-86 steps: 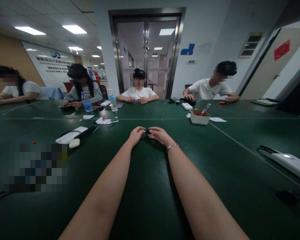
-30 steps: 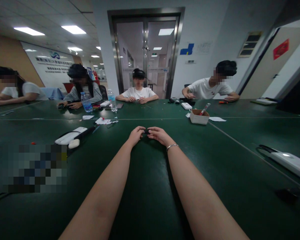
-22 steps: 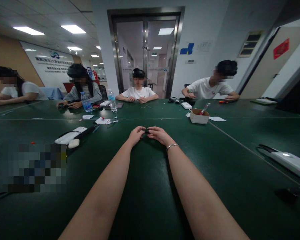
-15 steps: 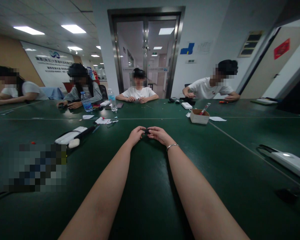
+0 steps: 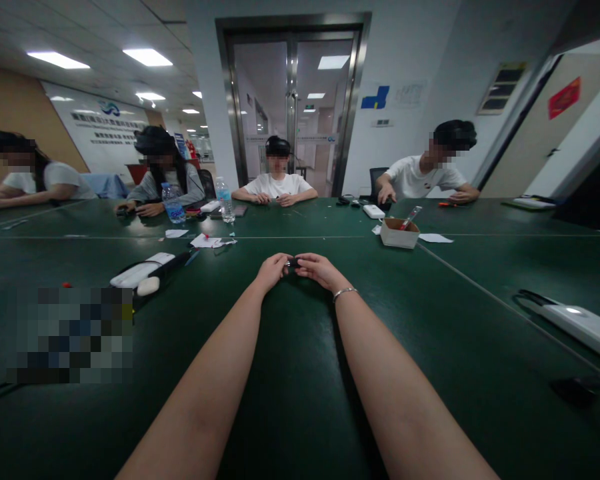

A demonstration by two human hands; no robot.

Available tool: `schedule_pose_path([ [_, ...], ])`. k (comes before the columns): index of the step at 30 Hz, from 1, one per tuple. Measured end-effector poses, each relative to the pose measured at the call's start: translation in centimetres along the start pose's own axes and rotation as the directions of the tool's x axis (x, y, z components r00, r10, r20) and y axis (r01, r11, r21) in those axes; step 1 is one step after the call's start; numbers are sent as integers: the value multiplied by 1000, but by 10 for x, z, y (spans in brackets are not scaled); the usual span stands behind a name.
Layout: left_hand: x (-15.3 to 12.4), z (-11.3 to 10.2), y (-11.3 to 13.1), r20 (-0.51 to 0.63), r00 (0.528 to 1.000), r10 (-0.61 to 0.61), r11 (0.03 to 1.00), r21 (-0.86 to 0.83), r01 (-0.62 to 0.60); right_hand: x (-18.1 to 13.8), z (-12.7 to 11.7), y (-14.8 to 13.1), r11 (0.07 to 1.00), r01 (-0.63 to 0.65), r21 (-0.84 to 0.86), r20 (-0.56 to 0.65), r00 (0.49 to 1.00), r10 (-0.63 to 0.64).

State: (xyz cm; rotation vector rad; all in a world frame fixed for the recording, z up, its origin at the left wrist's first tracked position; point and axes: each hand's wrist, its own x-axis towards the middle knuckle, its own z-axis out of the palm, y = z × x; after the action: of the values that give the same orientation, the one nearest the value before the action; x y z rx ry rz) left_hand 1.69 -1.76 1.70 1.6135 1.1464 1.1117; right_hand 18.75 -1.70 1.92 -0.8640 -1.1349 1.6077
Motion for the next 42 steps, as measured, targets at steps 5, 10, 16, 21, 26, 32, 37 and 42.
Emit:
schedule_pose_path([
  [5, 0, -1, 1, -5, 1000, -11, 1000, 6, 11, 0, 0, 0, 1000, 4, -5, 0, 1000, -4],
  [10, 0, -1, 0, -12, 1000, -13, 1000, 25, 14, 0, 0, 0, 1000, 4, -1, 0, 1000, -4],
  [16, 0, 0, 0, -20, 1000, -16, 1000, 15, 16, 1, 0, 0, 1000, 3, -5, 1, 1000, -3],
  [21, 1, 1, -2, -13, 1000, -22, 1000, -1, 22, 0, -1, 1, 1000, 6, 9, 2, 1000, -6],
  [26, 1, 1, -1, -31, 999, -16, 1000, 0, 16, -1, 0, 0, 1000, 1, 8, 7, 1000, -1],
  [32, 0, 1, -1, -35, 999, -19, 999, 26, 20, -1, 1, -1, 1000, -4, 10, -8, 1000, 4],
  [37, 1, 0, 0, -1, 999, -35, 999, 15, 35, -1, 1, -1, 1000, -6, 1, -1, 1000, 6],
  [42, 2, 0, -1, -3, 999, -36, 999, 17, 36, -1, 1, -1, 1000, -1, -4, -10, 1000, 1],
])
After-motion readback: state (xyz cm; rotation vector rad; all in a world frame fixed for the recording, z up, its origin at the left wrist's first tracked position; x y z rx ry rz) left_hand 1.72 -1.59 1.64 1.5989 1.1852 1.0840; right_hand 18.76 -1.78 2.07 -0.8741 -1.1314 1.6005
